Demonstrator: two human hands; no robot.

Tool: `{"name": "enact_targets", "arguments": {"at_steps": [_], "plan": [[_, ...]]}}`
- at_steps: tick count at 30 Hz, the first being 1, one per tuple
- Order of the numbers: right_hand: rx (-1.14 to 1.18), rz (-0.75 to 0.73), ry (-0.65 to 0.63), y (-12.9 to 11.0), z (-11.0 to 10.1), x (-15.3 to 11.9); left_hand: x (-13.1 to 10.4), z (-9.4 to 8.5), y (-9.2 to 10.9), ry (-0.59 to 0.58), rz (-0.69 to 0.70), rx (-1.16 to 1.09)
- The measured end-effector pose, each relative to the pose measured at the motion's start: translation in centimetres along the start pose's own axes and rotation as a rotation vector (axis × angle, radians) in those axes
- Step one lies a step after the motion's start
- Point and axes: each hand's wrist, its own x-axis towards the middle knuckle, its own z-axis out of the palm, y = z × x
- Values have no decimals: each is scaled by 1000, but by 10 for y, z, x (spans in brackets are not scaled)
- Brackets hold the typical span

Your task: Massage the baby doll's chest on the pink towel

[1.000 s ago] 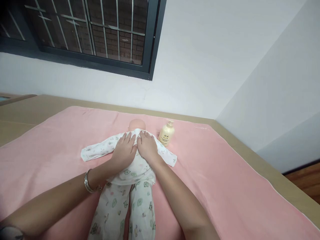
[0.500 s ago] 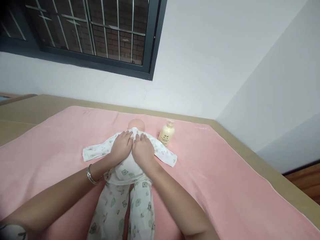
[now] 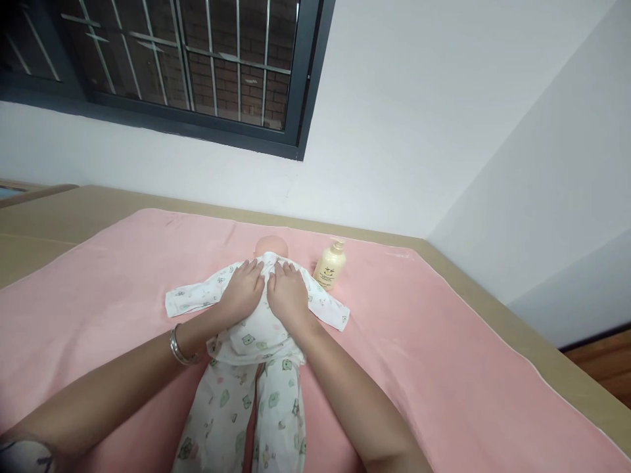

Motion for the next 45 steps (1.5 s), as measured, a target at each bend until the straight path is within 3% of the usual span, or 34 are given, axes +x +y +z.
{"name": "enact_targets", "arguments": {"at_steps": [6, 11, 14, 18, 22, 26, 30, 35, 39, 45], "plan": [[-78, -37, -6, -13, -1, -13, 15, 1, -9, -51, -57, -60], [153, -65, -70, 16, -3, 12, -13, 1, 9, 17, 9, 16], [225, -78, -76, 24, -3, 18, -17, -1, 10, 8, 43, 13], [89, -3, -53, 0, -2, 0, 6, -8, -8, -66, 4, -52], [42, -41, -54, -15, -2, -11, 16, -7, -16, -82, 4, -62], [165, -47, -54, 11, -2, 8, -7, 0, 1, 23, 24, 34], [258, -88, -87, 31, -1, 22, -19, -1, 11, 25, 70, 35], [77, -13, -71, -4, -1, -3, 7, -12, -8, -63, 62, -67], [14, -40, -59, -25, -1, -20, 18, -10, -20, -80, 62, -79], [175, -30, -42, 8, 0, 7, 2, 1, -9, 22, -25, -9]]}}
